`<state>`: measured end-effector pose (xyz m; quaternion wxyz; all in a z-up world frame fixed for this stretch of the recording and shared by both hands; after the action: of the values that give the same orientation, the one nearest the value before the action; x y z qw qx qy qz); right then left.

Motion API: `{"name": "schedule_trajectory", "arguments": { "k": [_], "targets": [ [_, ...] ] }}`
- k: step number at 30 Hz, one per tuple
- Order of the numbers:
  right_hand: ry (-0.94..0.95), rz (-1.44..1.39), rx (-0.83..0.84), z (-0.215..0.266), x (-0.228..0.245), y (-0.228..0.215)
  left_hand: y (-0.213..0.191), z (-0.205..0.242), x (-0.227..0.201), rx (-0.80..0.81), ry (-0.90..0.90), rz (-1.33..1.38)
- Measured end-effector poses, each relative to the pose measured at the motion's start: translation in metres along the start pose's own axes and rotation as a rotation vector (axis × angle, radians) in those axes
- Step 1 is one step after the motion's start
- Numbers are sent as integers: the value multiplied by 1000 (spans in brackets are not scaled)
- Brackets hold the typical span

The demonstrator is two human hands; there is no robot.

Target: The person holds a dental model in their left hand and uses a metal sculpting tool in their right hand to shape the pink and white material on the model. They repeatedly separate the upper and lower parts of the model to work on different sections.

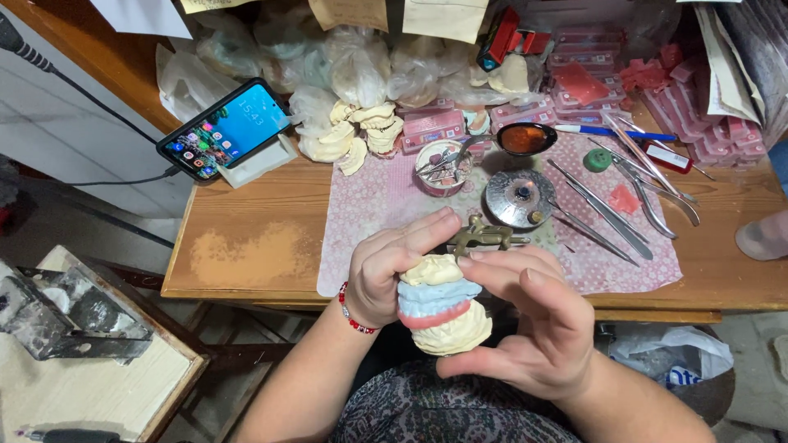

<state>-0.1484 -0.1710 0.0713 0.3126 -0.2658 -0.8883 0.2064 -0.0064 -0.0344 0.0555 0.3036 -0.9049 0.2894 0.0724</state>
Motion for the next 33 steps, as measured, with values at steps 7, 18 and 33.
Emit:
{"name": "schedule_trajectory", "arguments": {
  "k": [7,18,33],
  "targets": [
    [-12,23,11,-5,8,-4,-2,-3,-3,-7,-19,9],
    [19,98,27,-9,15,-3,2,2,0,-78,-45,-95],
    [7,11,-5,-7,16,-3,-6,-9,-9,-54,55,-102]
  ]
}}
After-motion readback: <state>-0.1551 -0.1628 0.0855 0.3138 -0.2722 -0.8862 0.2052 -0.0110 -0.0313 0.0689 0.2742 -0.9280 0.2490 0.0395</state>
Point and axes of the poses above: each hand's wrist, its own z-axis away from the middle knuckle, its own y-axis out of the palm, x = y × z, the point moved 3 cm from there along -z, towards the middle knuckle, and after that the axes turned 15 degrees about x, right-handed, at the moved point
